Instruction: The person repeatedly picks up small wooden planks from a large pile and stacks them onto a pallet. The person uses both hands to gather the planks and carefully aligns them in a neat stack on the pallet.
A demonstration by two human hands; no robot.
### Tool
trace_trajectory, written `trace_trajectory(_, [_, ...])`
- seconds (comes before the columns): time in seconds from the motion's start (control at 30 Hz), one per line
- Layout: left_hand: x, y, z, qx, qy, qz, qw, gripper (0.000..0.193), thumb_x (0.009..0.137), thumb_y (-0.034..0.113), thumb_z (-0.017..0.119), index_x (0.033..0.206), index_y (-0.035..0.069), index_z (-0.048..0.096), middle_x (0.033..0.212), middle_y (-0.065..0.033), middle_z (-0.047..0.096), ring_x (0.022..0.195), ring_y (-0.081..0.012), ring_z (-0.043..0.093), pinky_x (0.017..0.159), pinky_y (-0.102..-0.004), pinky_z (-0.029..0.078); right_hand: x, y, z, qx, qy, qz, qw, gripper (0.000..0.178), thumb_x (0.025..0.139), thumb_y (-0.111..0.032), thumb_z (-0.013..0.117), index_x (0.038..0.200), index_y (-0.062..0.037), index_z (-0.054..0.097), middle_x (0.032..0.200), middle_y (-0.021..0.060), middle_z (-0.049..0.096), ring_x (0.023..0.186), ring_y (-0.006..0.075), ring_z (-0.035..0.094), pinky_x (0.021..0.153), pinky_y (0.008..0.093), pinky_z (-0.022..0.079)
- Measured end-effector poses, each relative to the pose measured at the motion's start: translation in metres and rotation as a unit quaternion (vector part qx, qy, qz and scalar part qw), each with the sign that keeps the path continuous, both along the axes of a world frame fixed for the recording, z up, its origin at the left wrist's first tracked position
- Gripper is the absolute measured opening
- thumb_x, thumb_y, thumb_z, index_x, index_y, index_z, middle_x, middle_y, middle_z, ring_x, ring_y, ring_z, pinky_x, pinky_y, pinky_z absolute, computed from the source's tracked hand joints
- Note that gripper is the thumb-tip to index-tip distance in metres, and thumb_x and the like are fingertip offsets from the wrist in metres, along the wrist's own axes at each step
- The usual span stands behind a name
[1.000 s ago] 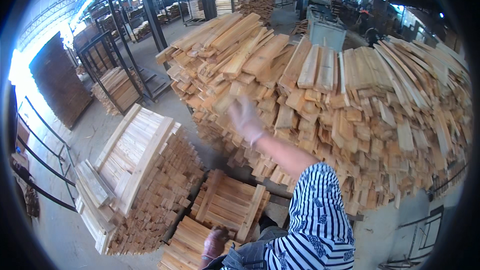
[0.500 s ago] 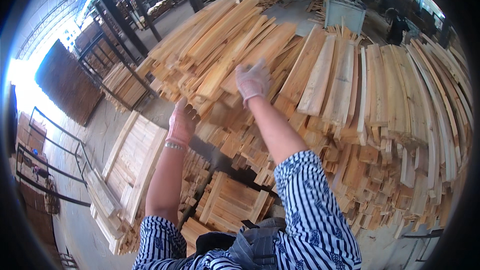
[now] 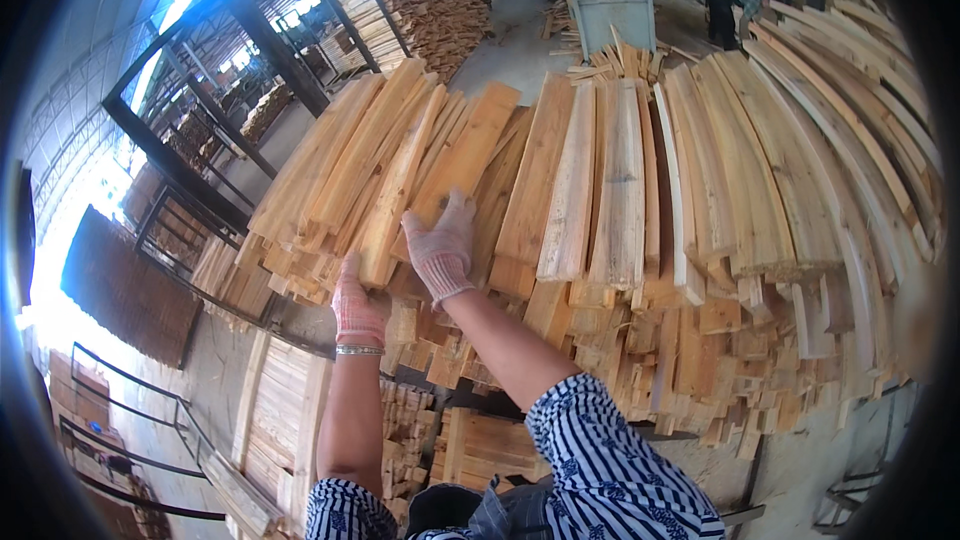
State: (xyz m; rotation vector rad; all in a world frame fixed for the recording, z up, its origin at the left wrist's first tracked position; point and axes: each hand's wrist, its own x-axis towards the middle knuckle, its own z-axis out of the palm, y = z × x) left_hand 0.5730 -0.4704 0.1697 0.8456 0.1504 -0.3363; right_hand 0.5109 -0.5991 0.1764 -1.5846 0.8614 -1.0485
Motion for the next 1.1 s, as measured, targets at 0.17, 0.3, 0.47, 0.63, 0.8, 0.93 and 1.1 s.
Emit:
trace_trajectory(0.17, [0.011,0.006,-0.023,0.043,-0.022,-0.069,0.996,0.059,0.083,0.025,0.082,0.131,0.007,0.052,0.119,-0.0111,0.063,0.101,-0.0263,0.064,0.077,-0.0426,0.058,0.01,0.0,-0.021,-0.098,0.038,-0.052,0.993,0.08,0.082,-0.026,0.071,0.145,0.003,0.032,0.143,0.0381,0.033,0.128,0.0507,0.043,0.109,0.0454,0.039])
trace_trajectory(0.3, [-0.022,0.03,-0.017,0.087,-0.07,-0.065,0.992,0.043,0.086,0.022,0.078,0.122,0.008,0.057,0.108,-0.008,0.066,0.098,-0.0247,0.064,0.078,-0.0402,0.057,-0.027,0.011,-0.013,-0.015,0.03,0.052,0.998,0.084,0.085,-0.027,0.067,0.151,0.0021,0.023,0.152,0.0312,0.029,0.14,0.0436,0.033,0.116,0.0395,0.03])
trace_trajectory(0.47, [-0.127,0.102,0.016,0.059,-0.022,-0.049,0.997,0.029,0.092,0.018,0.067,0.117,0.005,0.06,0.107,-0.0087,0.066,0.098,-0.0239,0.065,0.079,-0.0385,0.057,-0.112,0.075,-0.021,-0.014,0.048,0.105,0.993,0.088,0.088,-0.028,0.066,0.154,0.0017,0.017,0.158,0.0233,0.027,0.146,0.035,0.028,0.118,0.0379,0.026])
trace_trajectory(0.63, [-0.239,0.229,0.012,0.495,-0.409,-0.081,0.762,0.04,0.092,0.016,0.059,0.13,0.001,0.054,0.118,-0.0172,0.064,0.112,-0.0301,0.06,0.087,-0.0448,0.055,-0.22,0.14,-0.037,0.31,-0.182,0.235,0.903,0.088,0.09,-0.034,0.071,0.154,-0.002,0.02,0.151,0.0201,0.038,0.137,0.0311,0.041,0.115,0.0422,0.034])
trace_trajectory(0.8, [-0.254,0.233,-0.013,0.239,-0.059,-0.354,0.902,0.051,0.099,0.03,0.058,0.137,-0.003,0.049,0.126,-0.0118,0.061,0.115,-0.0206,0.058,0.097,-0.0337,0.048,-0.254,0.11,-0.07,0.494,-0.041,0.353,0.794,0.083,0.09,-0.058,0.064,0.15,-0.0079,0.037,0.147,0.0114,0.049,0.132,0.0262,0.049,0.111,0.0436,0.04])
trace_trajectory(0.93, [-0.172,0.247,-0.06,0.378,-0.291,-0.484,0.734,0.063,0.1,0.054,0.049,0.135,0.001,0.054,0.128,-0.0129,0.061,0.117,-0.0231,0.058,0.101,-0.0366,0.046,-0.234,0.12,-0.055,0.518,-0.101,0.397,0.751,0.081,0.093,-0.051,0.063,0.152,-0.0046,0.033,0.151,0.0116,0.043,0.14,0.0234,0.04,0.116,0.0395,0.034])
trace_trajectory(1.1, [-0.175,0.16,-0.046,0.116,-0.054,-0.411,0.903,0.068,0.095,0.056,0.058,0.136,0.001,0.052,0.12,-0.0099,0.063,0.11,-0.0202,0.061,0.1,-0.0385,0.048,-0.22,0.094,-0.115,0.431,-0.021,0.336,0.837,0.07,0.096,-0.045,0.063,0.145,0.0002,0.042,0.146,0.0112,0.049,0.133,0.0216,0.047,0.111,0.0347,0.038])
